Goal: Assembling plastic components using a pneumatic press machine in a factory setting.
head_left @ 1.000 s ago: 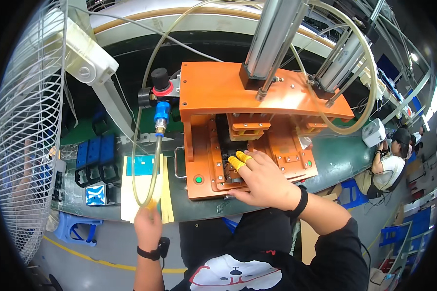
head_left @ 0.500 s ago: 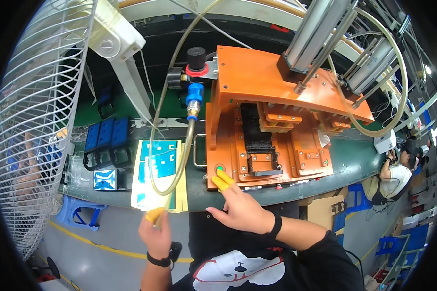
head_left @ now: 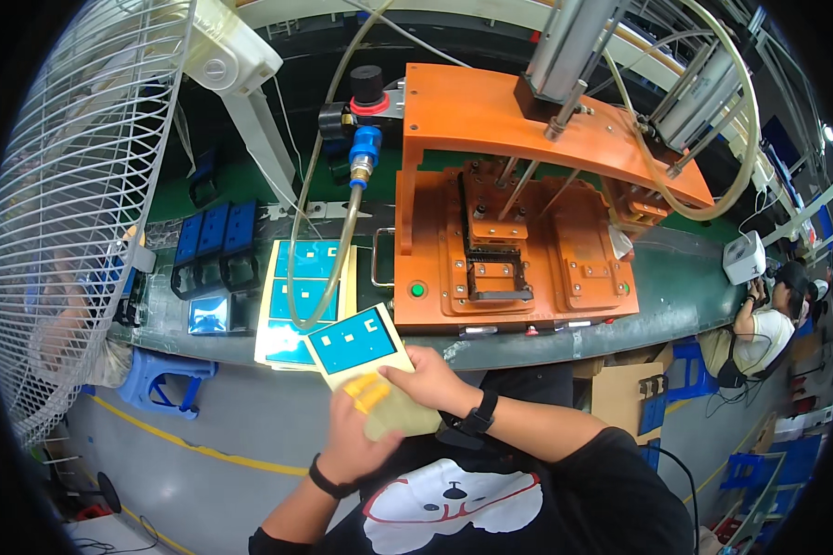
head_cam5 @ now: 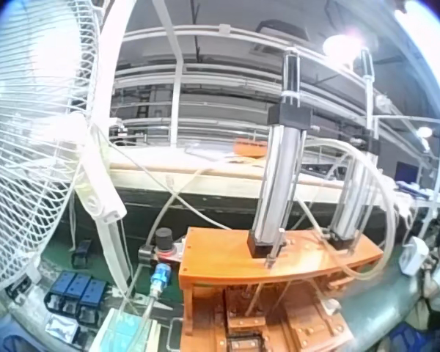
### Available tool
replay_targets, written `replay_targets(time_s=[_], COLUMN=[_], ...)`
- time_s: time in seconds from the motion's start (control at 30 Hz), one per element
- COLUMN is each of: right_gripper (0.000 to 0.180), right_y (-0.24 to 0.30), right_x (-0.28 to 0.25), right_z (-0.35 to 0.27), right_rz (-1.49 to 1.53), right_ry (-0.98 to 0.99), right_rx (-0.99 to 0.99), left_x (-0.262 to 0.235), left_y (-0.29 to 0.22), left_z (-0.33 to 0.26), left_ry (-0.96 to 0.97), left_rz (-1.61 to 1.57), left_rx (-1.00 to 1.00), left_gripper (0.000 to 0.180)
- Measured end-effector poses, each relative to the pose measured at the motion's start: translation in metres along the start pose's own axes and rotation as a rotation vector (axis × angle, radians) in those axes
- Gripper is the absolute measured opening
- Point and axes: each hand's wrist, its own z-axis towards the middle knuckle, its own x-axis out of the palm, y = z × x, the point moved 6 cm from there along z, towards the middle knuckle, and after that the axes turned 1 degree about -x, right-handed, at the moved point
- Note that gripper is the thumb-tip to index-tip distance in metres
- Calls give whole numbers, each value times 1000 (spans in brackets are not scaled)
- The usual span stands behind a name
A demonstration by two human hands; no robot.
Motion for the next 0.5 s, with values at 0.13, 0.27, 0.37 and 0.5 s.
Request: replay_targets(time_s=[0.13,0.27,0.37,0.5], right_gripper=[24,21,25,33], right_y=[45,42,35,20], right_x=[-4,-26,-51,-119], right_z=[-40,-57,-82,-125], right_rz=[-316,-568,-615,-406], right_ry=[47,61,137,-110], right_rx=[-345,-323,-248,-404], left_x=[2,19,42,55], left_y=[-2,-24,-36,11], left_z=[26,37,41,34], left_ry=[-118,-120,-43,-300], left_rz=[-54,-59,-82,-641], left_rx=[-55,-23,47,-412], left_gripper=[48,30,20,14])
